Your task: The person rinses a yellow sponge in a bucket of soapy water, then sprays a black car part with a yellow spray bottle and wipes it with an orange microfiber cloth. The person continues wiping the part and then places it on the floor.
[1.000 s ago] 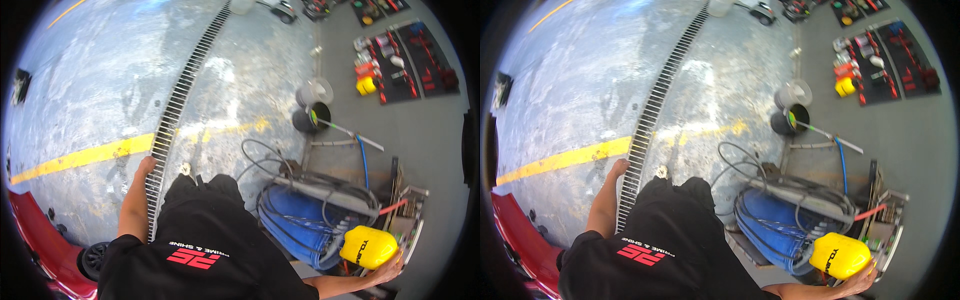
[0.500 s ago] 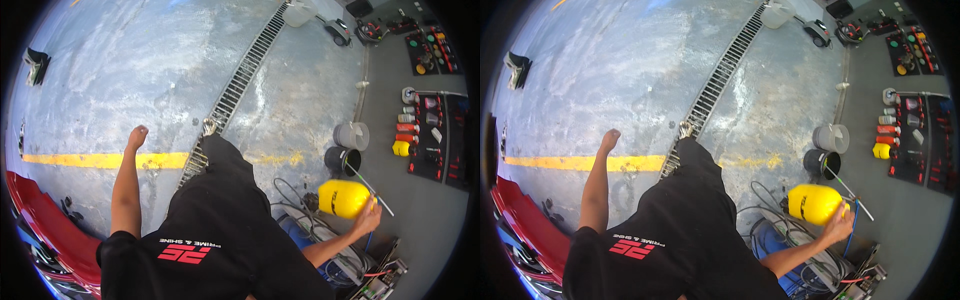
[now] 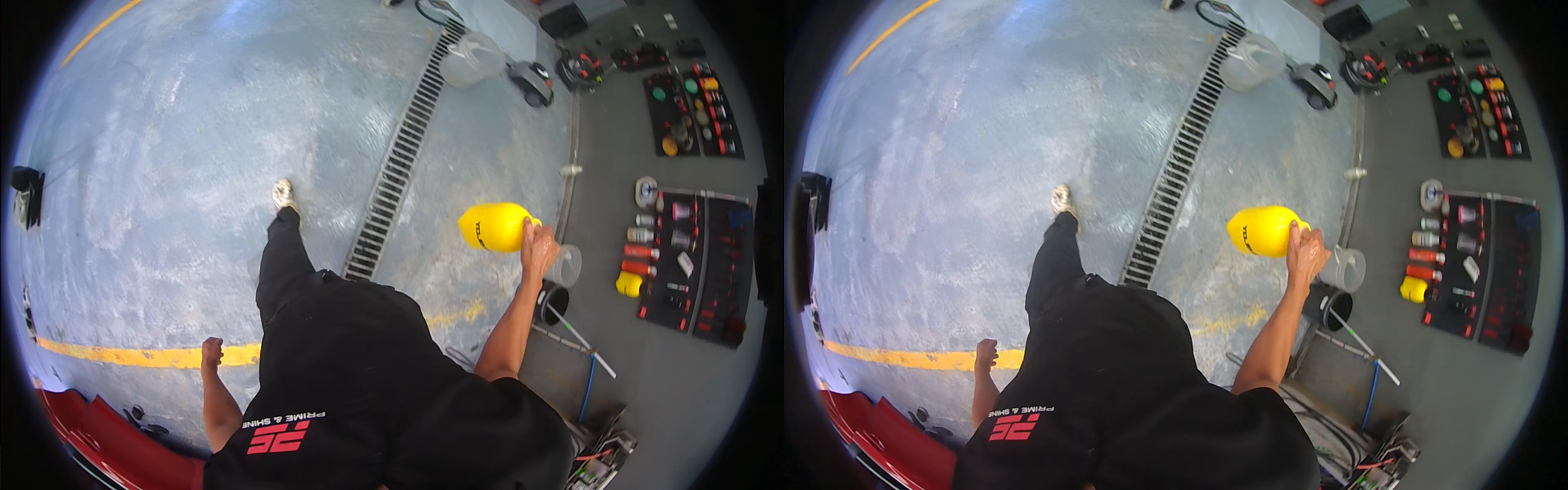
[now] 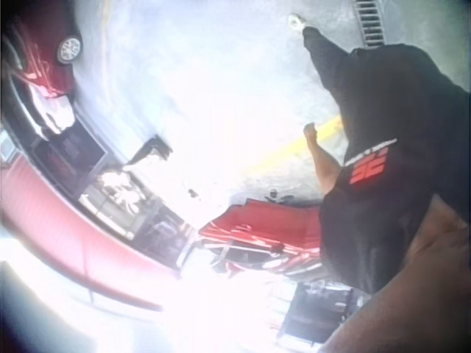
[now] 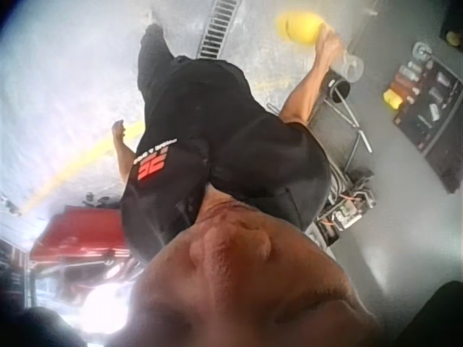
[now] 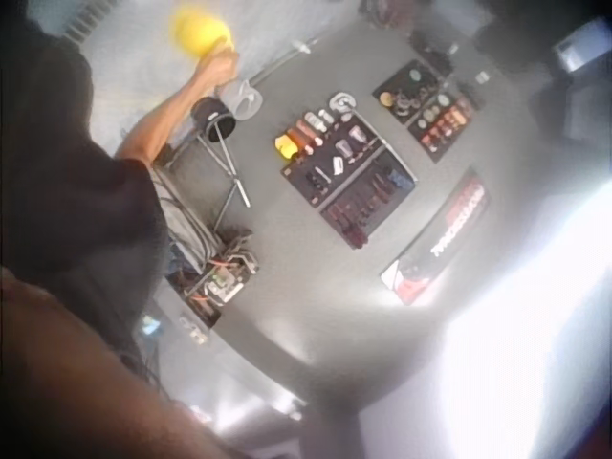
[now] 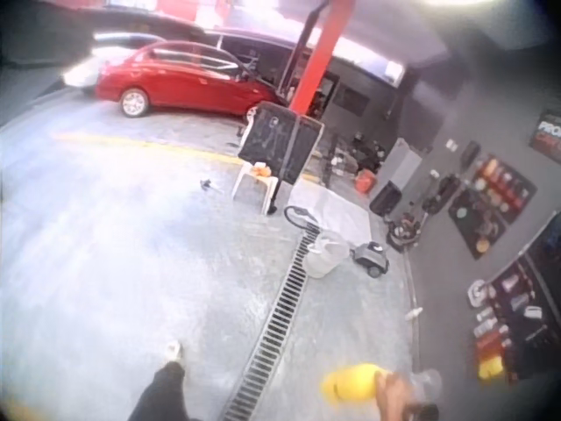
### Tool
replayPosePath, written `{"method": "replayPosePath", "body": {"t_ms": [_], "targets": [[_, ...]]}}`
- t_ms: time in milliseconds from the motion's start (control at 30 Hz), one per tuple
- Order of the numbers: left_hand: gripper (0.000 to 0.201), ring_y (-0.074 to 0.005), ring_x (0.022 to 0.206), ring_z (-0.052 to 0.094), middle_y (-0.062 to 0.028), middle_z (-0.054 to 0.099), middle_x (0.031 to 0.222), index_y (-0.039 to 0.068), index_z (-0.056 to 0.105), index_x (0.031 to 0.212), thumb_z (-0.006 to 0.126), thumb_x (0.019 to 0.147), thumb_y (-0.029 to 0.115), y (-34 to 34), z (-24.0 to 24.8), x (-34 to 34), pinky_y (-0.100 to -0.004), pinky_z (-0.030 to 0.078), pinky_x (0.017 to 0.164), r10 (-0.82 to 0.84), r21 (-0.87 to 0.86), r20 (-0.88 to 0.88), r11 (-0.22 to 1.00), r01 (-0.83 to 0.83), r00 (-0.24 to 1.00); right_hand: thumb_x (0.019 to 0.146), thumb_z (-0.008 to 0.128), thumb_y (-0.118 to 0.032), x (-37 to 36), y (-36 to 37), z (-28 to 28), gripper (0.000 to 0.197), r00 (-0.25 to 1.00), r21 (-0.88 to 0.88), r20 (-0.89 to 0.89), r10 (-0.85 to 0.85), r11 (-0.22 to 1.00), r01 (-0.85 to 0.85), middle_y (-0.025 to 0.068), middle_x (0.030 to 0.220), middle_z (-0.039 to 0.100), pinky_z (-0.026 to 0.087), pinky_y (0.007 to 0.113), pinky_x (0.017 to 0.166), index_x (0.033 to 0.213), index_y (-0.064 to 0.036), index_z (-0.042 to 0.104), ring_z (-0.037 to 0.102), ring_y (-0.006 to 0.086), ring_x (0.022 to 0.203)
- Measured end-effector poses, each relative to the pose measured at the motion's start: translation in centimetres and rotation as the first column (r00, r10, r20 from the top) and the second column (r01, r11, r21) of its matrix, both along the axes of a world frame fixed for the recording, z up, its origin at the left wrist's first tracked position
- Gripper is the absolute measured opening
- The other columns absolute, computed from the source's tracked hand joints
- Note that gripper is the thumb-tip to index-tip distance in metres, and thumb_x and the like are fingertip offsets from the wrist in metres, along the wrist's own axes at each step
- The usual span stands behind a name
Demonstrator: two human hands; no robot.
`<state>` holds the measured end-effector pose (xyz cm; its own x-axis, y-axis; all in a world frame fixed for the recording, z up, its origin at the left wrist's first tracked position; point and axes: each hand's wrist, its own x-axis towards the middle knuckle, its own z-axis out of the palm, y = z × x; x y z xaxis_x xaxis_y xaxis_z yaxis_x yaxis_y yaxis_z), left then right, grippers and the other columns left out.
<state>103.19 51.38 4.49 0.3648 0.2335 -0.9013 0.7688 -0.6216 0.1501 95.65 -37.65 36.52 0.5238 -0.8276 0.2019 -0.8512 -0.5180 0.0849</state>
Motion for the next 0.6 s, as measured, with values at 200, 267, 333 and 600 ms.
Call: {"method": "replayPosePath", "body": {"t_ms": [200,267,333,600], "targets": [[0.035,-0.0345,0.089,0.067,-0.0197,0.069,0.093,0.003,0.07,0.107,0.063,0.09,0.033,-6.8,1.5,30.8,-0.0446,0.052,0.076,-0.213,0.057,0.336,0.977,0.205,0.918,0.097,0.054,-0.057,20.8,-2.4,-4.1,0.059,0.992,0.07,-0.121,-0.021,0.997,0.03,0.0225,0.1,0.07,0.043,0.057,0.092,0.093,-0.0029,0.074,0.068,0.042,0.094],[0.039,-0.044,0.102,0.067,-0.029,0.071,0.098,-0.003,0.072,0.098,0.063,0.089,0.034,-8.1,1.9,42.6,-0.0468,0.052,0.09,-0.445,0.199,0.551,0.892,0.407,0.706,0.097,0.054,-0.057,28.2,-2.4,-5.4,0.057,0.995,0.122,-0.095,-0.02,0.992,0.032,0.0215,0.099,0.071,0.043,0.057,0.092,0.092,-0.0043,0.075,0.068,0.0412,0.094],[0.038,-0.0433,0.102,0.068,-0.0276,0.072,0.105,-0.001,0.073,0.107,0.062,0.092,0.033,-12.6,3.8,56.0,-0.046,0.053,0.089,-0.383,0.111,0.633,0.905,0.41,0.673,0.096,0.055,-0.056,35.8,-2.0,-5.5,0.056,0.998,0.2,-0.066,-0.017,0.979,0.03,0.0205,0.098,0.071,0.042,0.057,0.092,0.092,-0.0042,0.075,0.068,0.0411,0.092],[0.032,-0.0406,0.093,0.07,-0.0243,0.073,0.096,0.001,0.071,0.107,0.061,0.097,0.03,-36.9,8.6,93.1,-0.0448,0.054,0.082,-0.452,0.128,0.751,0.815,0.565,0.482,0.093,0.06,-0.051,63.6,-8.3,-13.5,0.047,0.975,0.288,-0.158,0.158,0.952,-0.107,0.0171,0.096,0.07,0.043,0.053,0.08,0.085,-0.0077,0.075,0.067,0.0368,0.084]]}}
